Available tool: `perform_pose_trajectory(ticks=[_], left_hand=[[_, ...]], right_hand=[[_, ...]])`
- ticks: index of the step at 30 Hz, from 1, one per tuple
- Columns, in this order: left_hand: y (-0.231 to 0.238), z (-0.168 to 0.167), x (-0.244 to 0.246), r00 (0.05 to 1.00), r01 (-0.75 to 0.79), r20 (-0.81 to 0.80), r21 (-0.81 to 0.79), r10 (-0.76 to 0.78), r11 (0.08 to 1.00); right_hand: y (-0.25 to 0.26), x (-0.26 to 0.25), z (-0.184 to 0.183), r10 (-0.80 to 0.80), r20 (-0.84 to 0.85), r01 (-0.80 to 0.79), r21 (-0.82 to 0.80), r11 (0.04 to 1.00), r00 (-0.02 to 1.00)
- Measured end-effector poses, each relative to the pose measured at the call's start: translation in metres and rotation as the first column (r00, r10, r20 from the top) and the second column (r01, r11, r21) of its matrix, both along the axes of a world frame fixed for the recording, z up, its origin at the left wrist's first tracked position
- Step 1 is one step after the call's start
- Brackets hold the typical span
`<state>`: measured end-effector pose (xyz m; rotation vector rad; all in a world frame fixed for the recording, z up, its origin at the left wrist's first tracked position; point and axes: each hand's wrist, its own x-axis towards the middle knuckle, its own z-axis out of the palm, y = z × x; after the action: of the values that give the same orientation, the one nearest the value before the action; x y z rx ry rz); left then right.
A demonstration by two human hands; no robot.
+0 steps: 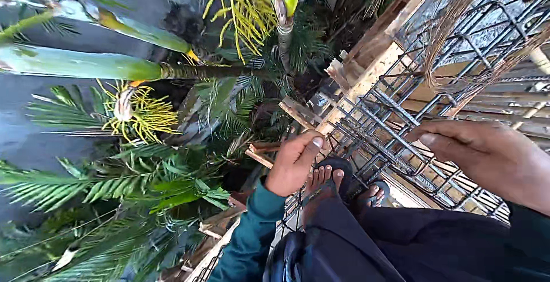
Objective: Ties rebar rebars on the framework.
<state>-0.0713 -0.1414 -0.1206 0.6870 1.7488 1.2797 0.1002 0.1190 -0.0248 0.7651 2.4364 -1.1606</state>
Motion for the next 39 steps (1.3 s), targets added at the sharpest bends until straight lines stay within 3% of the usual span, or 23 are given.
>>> perform_pose_trajectory(ticks=[5,9,13,16,19,20,24,30,33,35,39], left_hand=[[0.007,0.014,-0.020,0.978,0.206,0.042,-0.030,-0.205,0.978],[0.026,0.028,-0.023,0.874,0.484,0.059,-0.039,-0.482,0.874],[0.056,0.045,-0.012,0.805,0.592,0.071,-0.056,-0.589,0.804],[0.065,0.048,-0.012,0.826,0.563,-0.004,-0.043,-0.563,0.826],[0.061,0.048,-0.016,0.852,0.521,-0.070,0.025,-0.519,0.853],[0.059,0.048,-0.016,0.856,0.515,-0.078,0.039,-0.511,0.856],[0.046,0.041,-0.019,0.870,0.488,-0.105,0.034,-0.482,0.872],[0.052,0.035,-0.002,0.862,0.454,-0.225,-0.055,-0.454,0.889],[0.069,0.046,0.008,0.820,0.491,-0.281,-0.105,-0.499,0.865],[0.080,0.050,0.006,0.827,0.492,-0.268,-0.077,-0.493,0.867],[0.085,0.035,-0.003,0.893,0.449,-0.073,0.125,-0.443,0.885]], right_hand=[[0.000,0.009,-0.002,0.079,0.020,-0.080,0.035,0.996,0.997],[0.001,0.014,-0.002,0.152,0.007,-0.152,-0.008,0.988,0.988],[-0.016,0.002,-0.010,0.185,-0.042,-0.188,-0.065,0.980,0.982],[-0.007,0.000,-0.008,0.110,0.005,-0.108,-0.144,0.984,0.994],[-0.004,-0.018,0.018,-0.023,0.194,0.060,-0.185,0.981,0.981],[-0.005,-0.017,0.018,-0.034,0.163,0.063,-0.178,0.982,0.986],[-0.004,0.003,-0.004,0.053,-0.140,-0.063,-0.067,0.996,0.989],[-0.007,-0.003,0.014,0.090,-0.035,-0.083,0.152,0.985,0.995],[-0.029,-0.016,0.012,0.174,-0.042,-0.165,0.158,0.973,0.984],[-0.043,-0.020,0.008,0.178,-0.087,-0.163,0.157,0.974,0.980],[-0.034,-0.012,0.012,-0.006,-0.091,0.013,0.078,0.997,0.996]])
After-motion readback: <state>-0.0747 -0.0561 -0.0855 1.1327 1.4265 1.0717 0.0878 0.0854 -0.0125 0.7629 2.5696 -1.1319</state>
